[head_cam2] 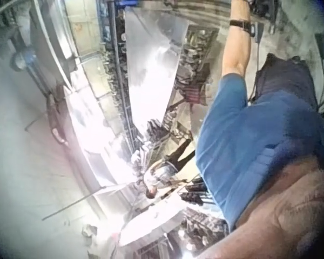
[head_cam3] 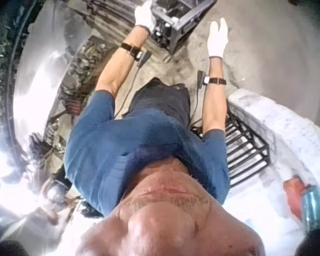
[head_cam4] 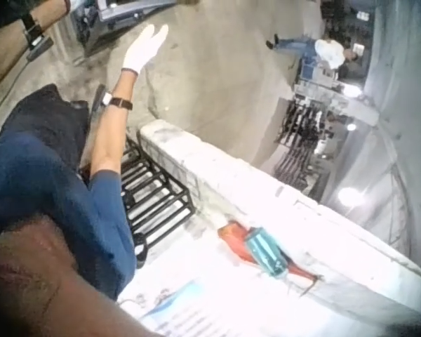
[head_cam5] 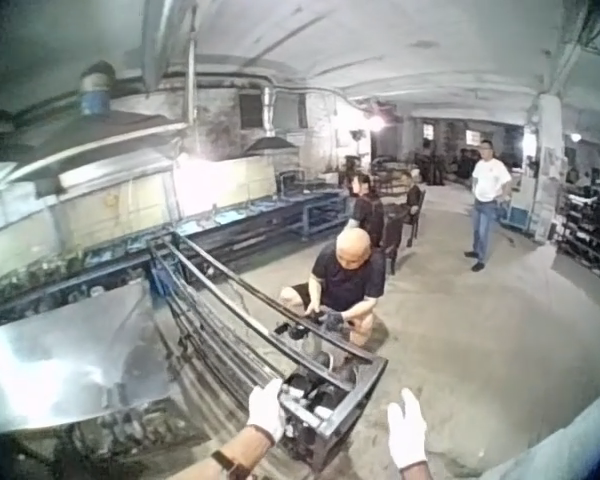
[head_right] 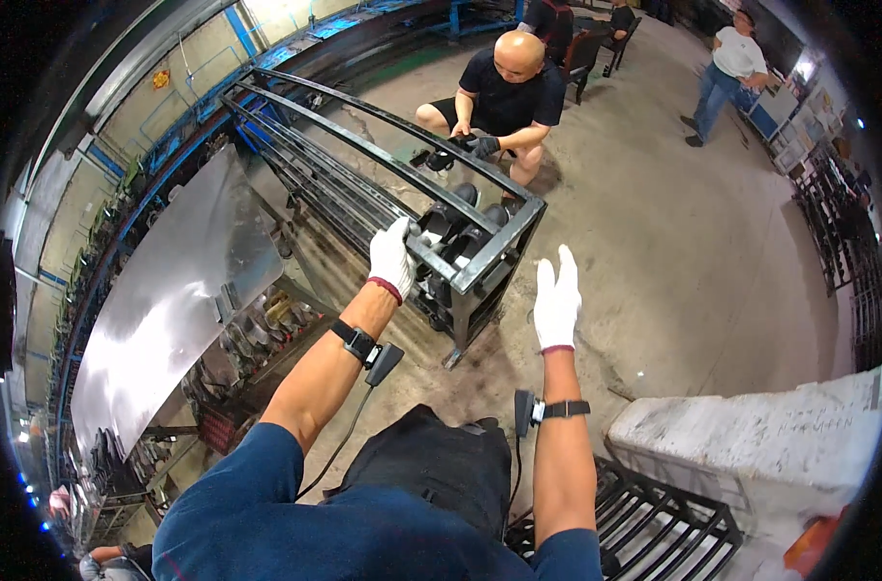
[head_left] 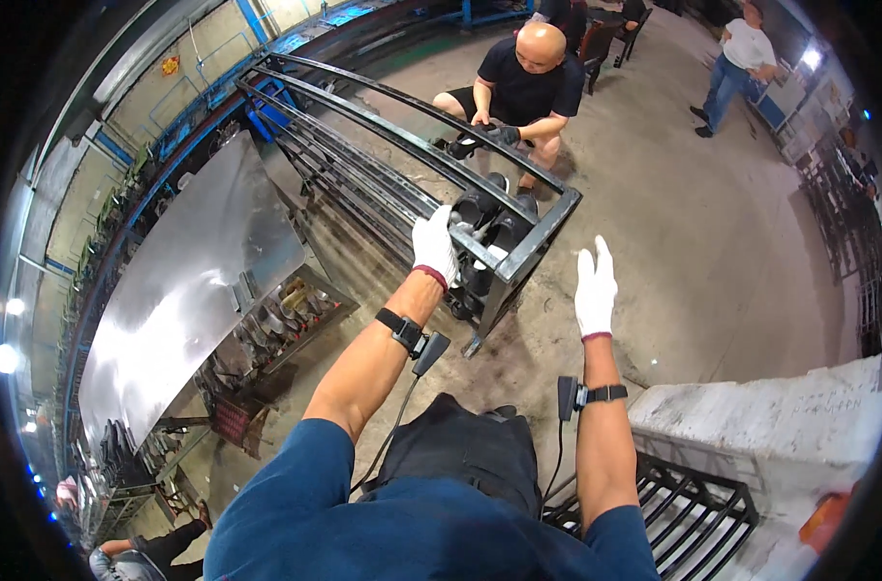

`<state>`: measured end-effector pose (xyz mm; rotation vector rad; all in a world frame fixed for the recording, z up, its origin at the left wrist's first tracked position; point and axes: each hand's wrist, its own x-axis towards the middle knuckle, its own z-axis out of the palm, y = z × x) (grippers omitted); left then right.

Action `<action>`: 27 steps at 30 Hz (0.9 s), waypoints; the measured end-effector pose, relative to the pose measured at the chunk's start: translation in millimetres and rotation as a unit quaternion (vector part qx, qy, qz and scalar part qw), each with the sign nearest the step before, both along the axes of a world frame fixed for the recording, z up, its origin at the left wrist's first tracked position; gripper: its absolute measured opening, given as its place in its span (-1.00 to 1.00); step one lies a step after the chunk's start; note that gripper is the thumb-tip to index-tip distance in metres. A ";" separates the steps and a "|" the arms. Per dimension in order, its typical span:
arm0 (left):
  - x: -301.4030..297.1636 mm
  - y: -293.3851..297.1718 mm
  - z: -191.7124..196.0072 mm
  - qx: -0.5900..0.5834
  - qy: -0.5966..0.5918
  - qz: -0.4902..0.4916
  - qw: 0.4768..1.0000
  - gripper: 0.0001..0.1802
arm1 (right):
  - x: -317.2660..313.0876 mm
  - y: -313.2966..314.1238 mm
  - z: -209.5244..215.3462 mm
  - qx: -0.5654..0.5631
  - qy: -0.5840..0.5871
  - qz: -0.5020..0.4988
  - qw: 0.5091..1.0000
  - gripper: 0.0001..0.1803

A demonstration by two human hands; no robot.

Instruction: The recorder moves a rack of shoes, helps move a large metal table, and then begins to inspect and organize shoes on the table.

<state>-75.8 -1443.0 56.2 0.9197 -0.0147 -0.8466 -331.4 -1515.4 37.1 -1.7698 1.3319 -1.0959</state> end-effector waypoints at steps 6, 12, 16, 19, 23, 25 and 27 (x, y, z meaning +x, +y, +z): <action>-2.9 -19.7 -0.5 0.109 -0.080 0.024 0.991 -0.80 | 60.9 -111.4 -24.3 0.074 -0.199 0.045 0.976 -0.47; 14.9 -26.4 -9.0 0.103 -0.113 0.023 0.988 -0.97 | 88.6 -146.7 -33.3 0.154 -0.269 0.132 0.942 -0.81; 52.8 -29.4 -24.6 0.144 -0.151 0.014 0.978 -0.93 | 116.9 -146.4 -27.7 0.163 -0.257 0.130 0.944 -0.84; 79.7 -32.1 -17.7 0.130 -0.122 -0.001 0.984 -0.96 | 137.5 -148.7 -27.0 0.164 -0.269 0.165 0.935 -0.87; 108.2 -29.2 -16.6 0.138 -0.139 0.006 0.981 -0.88 | 158.0 -143.4 -23.1 0.172 -0.237 0.172 0.941 -0.86; 113.2 -30.0 -13.5 0.119 -0.132 0.021 0.984 -0.86 | 164.4 -137.1 -17.3 0.177 -0.251 0.182 0.934 -0.85; 108.9 -24.2 -11.4 0.139 -0.117 0.030 0.983 -0.87 | 162.3 -128.5 -15.5 0.208 -0.246 0.165 0.932 -0.84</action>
